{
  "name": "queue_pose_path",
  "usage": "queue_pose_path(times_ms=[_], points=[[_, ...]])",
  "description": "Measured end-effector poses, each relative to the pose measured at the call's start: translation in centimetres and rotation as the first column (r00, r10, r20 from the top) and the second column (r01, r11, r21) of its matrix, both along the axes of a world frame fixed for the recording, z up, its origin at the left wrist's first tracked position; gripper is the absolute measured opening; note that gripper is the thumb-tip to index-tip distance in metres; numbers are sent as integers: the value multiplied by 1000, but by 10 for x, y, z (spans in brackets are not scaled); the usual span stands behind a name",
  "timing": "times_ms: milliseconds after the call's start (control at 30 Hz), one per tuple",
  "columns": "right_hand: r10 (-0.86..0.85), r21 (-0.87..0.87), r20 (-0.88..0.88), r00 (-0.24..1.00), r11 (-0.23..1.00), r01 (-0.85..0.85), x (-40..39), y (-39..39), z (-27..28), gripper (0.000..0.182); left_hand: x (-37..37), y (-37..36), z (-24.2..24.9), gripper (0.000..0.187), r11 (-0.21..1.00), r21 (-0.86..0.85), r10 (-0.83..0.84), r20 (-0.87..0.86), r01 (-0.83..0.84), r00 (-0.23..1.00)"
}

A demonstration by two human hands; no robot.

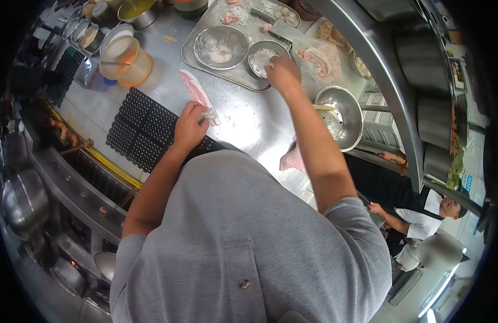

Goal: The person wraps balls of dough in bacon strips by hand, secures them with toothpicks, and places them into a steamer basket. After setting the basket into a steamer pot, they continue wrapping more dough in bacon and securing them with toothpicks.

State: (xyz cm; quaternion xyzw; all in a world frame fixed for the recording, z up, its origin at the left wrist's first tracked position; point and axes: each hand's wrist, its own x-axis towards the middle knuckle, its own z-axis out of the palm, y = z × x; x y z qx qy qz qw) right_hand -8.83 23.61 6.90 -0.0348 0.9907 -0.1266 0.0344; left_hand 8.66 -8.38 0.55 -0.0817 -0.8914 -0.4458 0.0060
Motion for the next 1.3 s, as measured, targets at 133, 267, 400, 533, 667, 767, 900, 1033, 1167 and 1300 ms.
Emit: queue_pose_path(times_ms=[133, 267, 400, 533, 667, 767, 900, 1033, 1167, 1300], points=[[65, 270, 202, 977, 955, -120, -24, 9, -3, 29, 1, -4, -3, 30, 999, 4, 44, -12, -44, 999], [59, 291, 272, 960, 946, -141, -34, -1, -19, 30, 8, -13, 3, 30, 990, 48, 129, 42, -130, 991], [38, 296, 281, 959, 947, -125, -39, 3, -30, 31, 13, -21, 5, 31, 986, 43, 159, 89, -163, 983], [70, 182, 194, 979, 977, -106, -36, 12, -12, 29, 12, -24, -1, 32, 985, 19, 168, 152, -173, 974], [104, -474, 289, 952, 879, 48, 3, 0, -14, 31, 9, -16, 3, 36, 995, 44, 80, 169, -88, 982], [313, -688, 285, 906, 725, -34, 58, -33, -38, 30, 4, -9, 2, 38, 999, 44, 3, 159, -10, 987], [311, -701, 389, 867, 711, 59, 110, -80, -75, 27, 0, -5, 3, 36, 998, 39, -51, 129, 46, 990], [334, -633, 249, 909, 767, -109, 134, -107, -61, 24, -2, -6, -2, 31, 998, 10, -64, 72, 64, 995], [382, -509, 287, 878, 838, -198, 137, -114, -41, 22, -3, -5, -13, 25, 997, 64, -37, 45, 34, 998], [524, -237, 108, 845, 839, -490, 142, -123, -50, 18, -1, -1, -18, 18, 993, 109, -23, -86, 32, 996]])
